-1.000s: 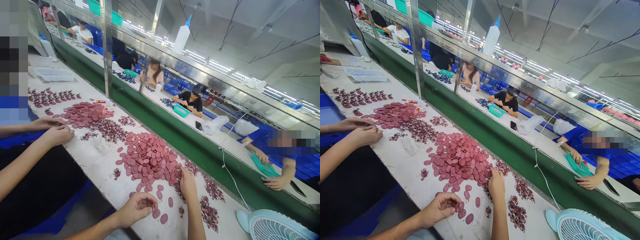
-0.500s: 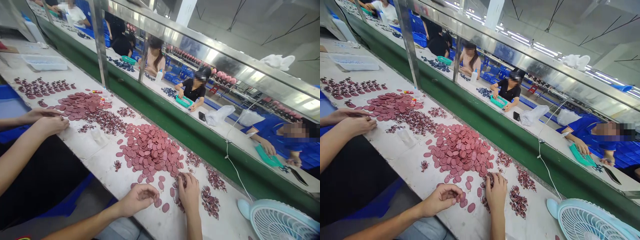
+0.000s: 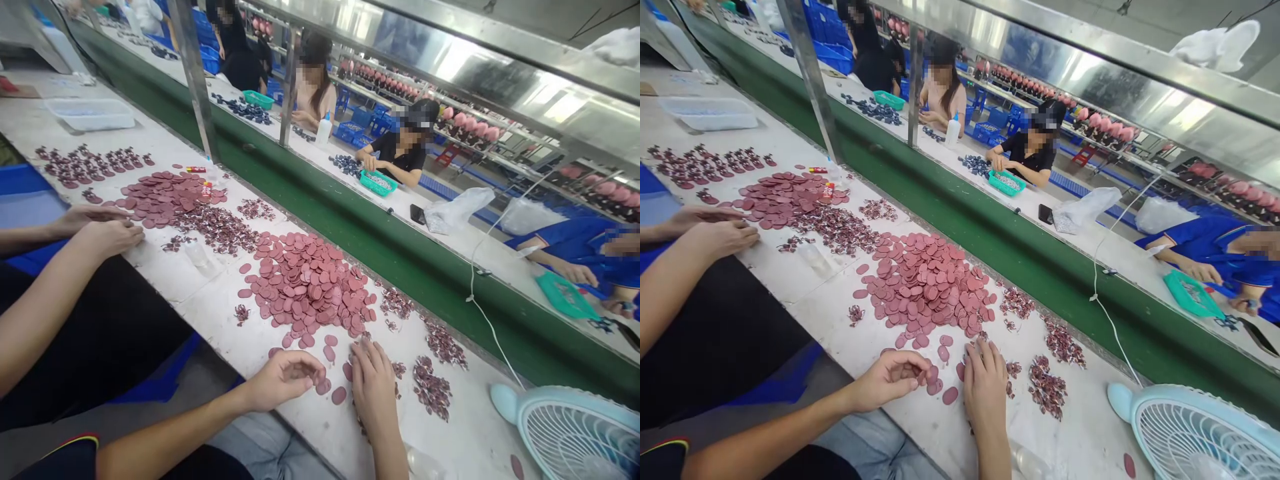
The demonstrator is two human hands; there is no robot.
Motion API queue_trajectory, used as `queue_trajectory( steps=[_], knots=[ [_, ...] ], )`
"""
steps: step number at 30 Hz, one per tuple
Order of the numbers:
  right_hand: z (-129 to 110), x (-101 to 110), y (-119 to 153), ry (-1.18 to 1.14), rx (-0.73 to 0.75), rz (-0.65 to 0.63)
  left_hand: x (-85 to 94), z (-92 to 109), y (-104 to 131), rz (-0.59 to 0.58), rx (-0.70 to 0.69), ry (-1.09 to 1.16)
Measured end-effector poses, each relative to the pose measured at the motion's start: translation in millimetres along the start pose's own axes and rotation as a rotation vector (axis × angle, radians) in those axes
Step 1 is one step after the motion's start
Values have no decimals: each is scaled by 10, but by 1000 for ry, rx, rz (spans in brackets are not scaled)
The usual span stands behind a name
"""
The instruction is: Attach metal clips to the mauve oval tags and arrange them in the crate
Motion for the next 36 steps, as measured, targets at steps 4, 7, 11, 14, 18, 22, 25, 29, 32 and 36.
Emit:
queue_trajectory(
  steps=[4,7,11,14,18,22,25,29,32,36],
  knots=[
    [69,26,85,3,-54,40,4,9,18,3,1,-3],
    [98,52,82,19,-98,84,2,6,18,3,7,-7],
    [66,52,-248,26,-100,30,-2,9,5,-3,4,-9],
    [22,117,-561,57,-101,-60,-5,13,2,-6,-4,-10],
    [15,219,-861,142,-117,-107,-8,-2,0,2,-7,-7],
    [76,157,-990,126,-32,-179,0,-30,-6,13,-6,-8],
    [140,119,-930,117,-35,-177,4,-35,-6,10,1,-9],
    [210,199,-672,89,-89,-138,2,-19,1,8,11,-5],
    [262,316,-464,70,-146,-104,2,-2,3,11,20,-4],
    [376,440,-414,62,-198,-30,-6,33,-1,4,16,2]
  ],
)
Point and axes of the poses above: each hand's wrist, its own y-axis away from the middle knuckle, its own x-axis out of the back of the hand, z = x × y, the point moved 1 cm from there along -y, towards the middle knuckle, and after that the axes turned 4 degrees about z, right-handed, at the moved point
